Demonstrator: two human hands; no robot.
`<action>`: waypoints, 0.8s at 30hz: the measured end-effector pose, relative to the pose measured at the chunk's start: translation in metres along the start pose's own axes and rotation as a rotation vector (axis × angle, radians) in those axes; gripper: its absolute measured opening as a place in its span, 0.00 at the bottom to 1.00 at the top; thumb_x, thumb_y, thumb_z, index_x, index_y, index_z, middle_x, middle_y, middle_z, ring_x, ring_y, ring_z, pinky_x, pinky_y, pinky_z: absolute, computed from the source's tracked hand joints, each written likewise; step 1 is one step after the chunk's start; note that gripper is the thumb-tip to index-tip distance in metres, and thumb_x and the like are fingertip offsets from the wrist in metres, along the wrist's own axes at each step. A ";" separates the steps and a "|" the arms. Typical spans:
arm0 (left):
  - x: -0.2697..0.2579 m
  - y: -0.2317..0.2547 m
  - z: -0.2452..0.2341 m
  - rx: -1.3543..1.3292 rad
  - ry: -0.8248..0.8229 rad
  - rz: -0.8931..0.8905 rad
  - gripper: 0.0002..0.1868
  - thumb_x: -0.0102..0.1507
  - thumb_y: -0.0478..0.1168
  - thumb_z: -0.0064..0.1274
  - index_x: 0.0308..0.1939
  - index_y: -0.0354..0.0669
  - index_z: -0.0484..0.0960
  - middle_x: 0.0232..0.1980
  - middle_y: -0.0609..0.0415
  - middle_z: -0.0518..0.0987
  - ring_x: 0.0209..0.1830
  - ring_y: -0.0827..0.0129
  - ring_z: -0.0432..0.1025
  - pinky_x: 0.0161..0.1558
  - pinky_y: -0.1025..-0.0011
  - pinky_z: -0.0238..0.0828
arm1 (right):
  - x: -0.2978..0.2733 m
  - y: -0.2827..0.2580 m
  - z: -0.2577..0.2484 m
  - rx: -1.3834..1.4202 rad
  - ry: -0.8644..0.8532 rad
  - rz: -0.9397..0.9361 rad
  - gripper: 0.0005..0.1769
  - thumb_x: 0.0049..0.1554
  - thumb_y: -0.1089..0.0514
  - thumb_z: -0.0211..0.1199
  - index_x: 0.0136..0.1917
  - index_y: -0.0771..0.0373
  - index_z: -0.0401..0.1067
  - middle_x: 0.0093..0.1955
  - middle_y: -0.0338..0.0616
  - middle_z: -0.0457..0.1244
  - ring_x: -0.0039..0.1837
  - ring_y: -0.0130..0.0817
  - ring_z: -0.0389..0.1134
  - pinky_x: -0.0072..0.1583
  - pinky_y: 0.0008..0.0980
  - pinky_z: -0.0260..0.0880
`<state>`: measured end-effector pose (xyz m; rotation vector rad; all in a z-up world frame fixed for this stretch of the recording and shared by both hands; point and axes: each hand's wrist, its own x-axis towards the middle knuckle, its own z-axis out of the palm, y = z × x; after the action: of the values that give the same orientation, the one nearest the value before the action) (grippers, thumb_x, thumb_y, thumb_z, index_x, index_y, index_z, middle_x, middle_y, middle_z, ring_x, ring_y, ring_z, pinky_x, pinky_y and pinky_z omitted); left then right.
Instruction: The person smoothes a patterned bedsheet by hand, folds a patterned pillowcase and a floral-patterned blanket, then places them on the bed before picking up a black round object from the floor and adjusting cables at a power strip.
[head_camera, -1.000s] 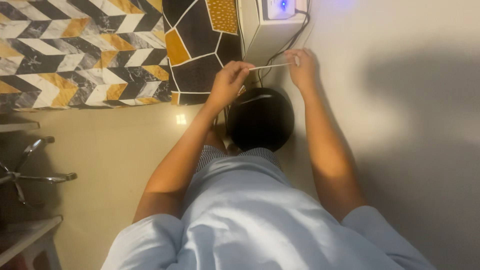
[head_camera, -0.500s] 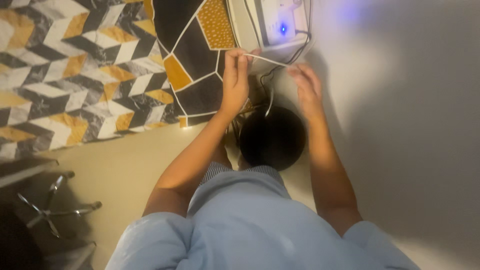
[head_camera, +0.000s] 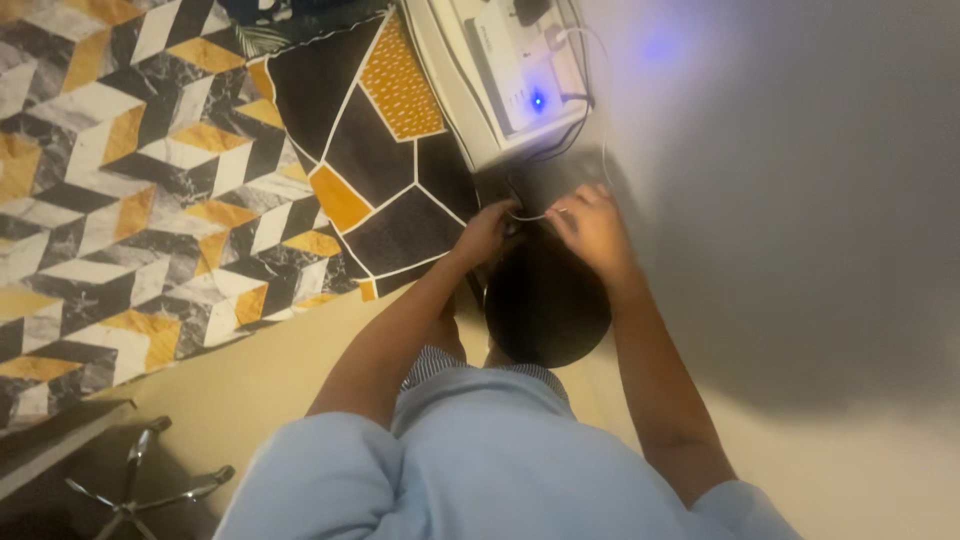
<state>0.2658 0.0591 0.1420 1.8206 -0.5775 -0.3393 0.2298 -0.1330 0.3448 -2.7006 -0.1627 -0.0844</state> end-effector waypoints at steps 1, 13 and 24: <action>-0.004 -0.012 0.004 -0.018 -0.067 -0.061 0.17 0.65 0.37 0.53 0.58 0.41 0.79 0.61 0.39 0.79 0.63 0.44 0.71 0.63 0.58 0.67 | -0.003 0.013 0.018 -0.056 -0.038 0.008 0.07 0.58 0.55 0.67 0.46 0.59 0.79 0.47 0.48 0.66 0.53 0.50 0.66 0.55 0.45 0.68; 0.090 0.027 0.013 -0.234 0.166 -0.019 0.19 0.67 0.37 0.51 0.63 0.43 0.79 0.63 0.44 0.79 0.64 0.52 0.74 0.66 0.64 0.67 | 0.012 0.101 0.172 -0.043 -0.313 0.244 0.14 0.60 0.59 0.57 0.56 0.66 0.75 0.55 0.58 0.68 0.55 0.58 0.68 0.56 0.53 0.68; 0.150 0.041 -0.006 0.008 0.534 -0.107 0.35 0.61 0.43 0.64 0.69 0.36 0.69 0.64 0.37 0.69 0.63 0.45 0.70 0.64 0.60 0.68 | 0.207 0.080 0.030 0.043 0.497 -0.020 0.25 0.62 0.58 0.67 0.67 0.74 0.67 0.64 0.66 0.64 0.65 0.63 0.65 0.67 0.49 0.65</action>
<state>0.3857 -0.0280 0.1913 1.8530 -0.1095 0.0840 0.4464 -0.1715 0.3014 -2.5436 -0.0382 -0.7371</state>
